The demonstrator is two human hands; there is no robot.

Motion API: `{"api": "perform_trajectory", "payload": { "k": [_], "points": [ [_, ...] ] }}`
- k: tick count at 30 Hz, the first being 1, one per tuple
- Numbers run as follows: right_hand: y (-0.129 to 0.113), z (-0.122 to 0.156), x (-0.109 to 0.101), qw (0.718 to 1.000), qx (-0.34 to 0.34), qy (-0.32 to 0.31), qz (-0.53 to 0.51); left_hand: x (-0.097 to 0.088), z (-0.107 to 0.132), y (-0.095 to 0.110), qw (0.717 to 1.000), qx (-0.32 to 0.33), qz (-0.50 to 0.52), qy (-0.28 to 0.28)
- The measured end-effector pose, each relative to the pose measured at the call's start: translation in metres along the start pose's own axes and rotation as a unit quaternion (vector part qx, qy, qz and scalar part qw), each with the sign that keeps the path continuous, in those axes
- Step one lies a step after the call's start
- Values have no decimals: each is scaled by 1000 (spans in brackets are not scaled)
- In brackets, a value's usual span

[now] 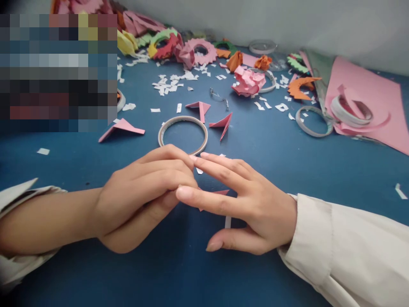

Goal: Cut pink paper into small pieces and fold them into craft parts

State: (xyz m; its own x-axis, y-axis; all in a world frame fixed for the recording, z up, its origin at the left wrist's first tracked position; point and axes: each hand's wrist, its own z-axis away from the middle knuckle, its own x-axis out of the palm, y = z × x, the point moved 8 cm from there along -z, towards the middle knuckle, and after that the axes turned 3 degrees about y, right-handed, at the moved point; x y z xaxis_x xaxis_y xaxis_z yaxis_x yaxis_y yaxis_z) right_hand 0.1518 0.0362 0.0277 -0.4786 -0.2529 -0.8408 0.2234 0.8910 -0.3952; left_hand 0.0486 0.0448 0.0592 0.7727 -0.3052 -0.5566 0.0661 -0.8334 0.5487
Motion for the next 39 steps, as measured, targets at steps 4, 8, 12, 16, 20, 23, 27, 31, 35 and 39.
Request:
{"api": "perform_trajectory", "payload": {
  "k": [4,8,12,16,20,23,27,31,35,39],
  "points": [
    [0,-1,0,1000,1,-5,8,-1,-1,0,1000,0,-10,3],
    [0,-1,0,1000,-9,3,7,1,-2,0,1000,-14,3,2],
    [1,-1,1,1000,-15,2,11,0,-4,2,1000,-21,14,14],
    [-1,-1,-2,999,-29,18,-1,-2,-1,-7,997,-68,18,35],
    [0,-1,-3,1000,-20,13,-5,-6,4,-14,991,-94,49,77],
    [2,-1,0,1000,-9,-5,3,-5,5,-13,990,-74,90,73],
    [3,-1,1,1000,-5,-9,7,-5,5,-10,991,-54,98,70],
    [3,-1,1,1000,-6,-1,-4,-7,2,-8,993,-54,76,78],
    [3,-1,1,1000,-7,-1,-6,-4,-2,-6,996,-74,44,36],
    [2,-1,0,999,-22,21,-25,-9,-2,-8,994,-89,26,61]
  ]
}}
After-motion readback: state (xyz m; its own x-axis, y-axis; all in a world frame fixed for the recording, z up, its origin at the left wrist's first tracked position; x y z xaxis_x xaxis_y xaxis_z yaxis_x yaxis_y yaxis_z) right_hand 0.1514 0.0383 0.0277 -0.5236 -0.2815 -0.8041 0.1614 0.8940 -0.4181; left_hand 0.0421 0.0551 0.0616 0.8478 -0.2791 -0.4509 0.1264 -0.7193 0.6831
